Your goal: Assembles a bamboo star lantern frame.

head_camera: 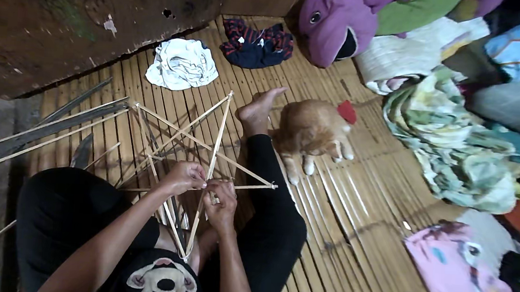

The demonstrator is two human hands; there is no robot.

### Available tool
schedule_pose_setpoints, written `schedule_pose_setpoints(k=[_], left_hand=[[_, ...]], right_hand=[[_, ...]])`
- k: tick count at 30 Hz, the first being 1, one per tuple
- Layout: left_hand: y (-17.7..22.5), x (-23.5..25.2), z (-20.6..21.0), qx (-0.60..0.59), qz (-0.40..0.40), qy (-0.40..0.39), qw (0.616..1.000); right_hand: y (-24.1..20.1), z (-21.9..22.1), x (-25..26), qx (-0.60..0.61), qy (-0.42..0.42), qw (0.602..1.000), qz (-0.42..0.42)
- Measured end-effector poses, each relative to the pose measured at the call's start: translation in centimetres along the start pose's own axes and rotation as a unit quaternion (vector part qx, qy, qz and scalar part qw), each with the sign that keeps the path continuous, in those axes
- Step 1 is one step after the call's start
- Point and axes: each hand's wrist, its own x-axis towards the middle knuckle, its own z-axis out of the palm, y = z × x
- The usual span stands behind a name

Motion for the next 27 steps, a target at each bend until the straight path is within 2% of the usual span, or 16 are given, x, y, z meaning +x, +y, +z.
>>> schedule_pose_setpoints(k=[3,6,12,17,22,25,27], left_hand=[[-0.4,-0.4,0.0,0.055,0.039,0.007,0.998],[-0.5,-1.4,0.1,0.165,0.107,0.024,0.98],[-2.5,-1.6,0.6,0.277,0.321,0.071,0.903],[-4.0,-0.9,0.7,0.321,0.422,0.082,0.844],[-4.8,-0.4,1.0,0.346,0.436,0.099,0.825],[-4.1,-0.6,1.1,0.334,0.381,0.084,0.858],[-3.1,-0.8,0.8,0.337,0.318,0.04,0.885]], right_hand=[[0.1,0.0,-0.1,0.003,-0.008,1.0,0.005],[0.1,0.0,0.0,-0.005,-0.013,1.0,0.009],[0.1,-0.2,0.0,-0.002,-0.027,0.999,0.028],[0.2,-0.2,0.0,-0.009,-0.033,0.998,0.044],[0.4,-0.2,-0.1,-0.006,-0.038,0.998,0.05],[0.6,-0.2,-0.2,-0.006,-0.045,0.997,0.059],[0.5,-0.3,-0.2,-0.009,-0.055,0.996,0.066]])
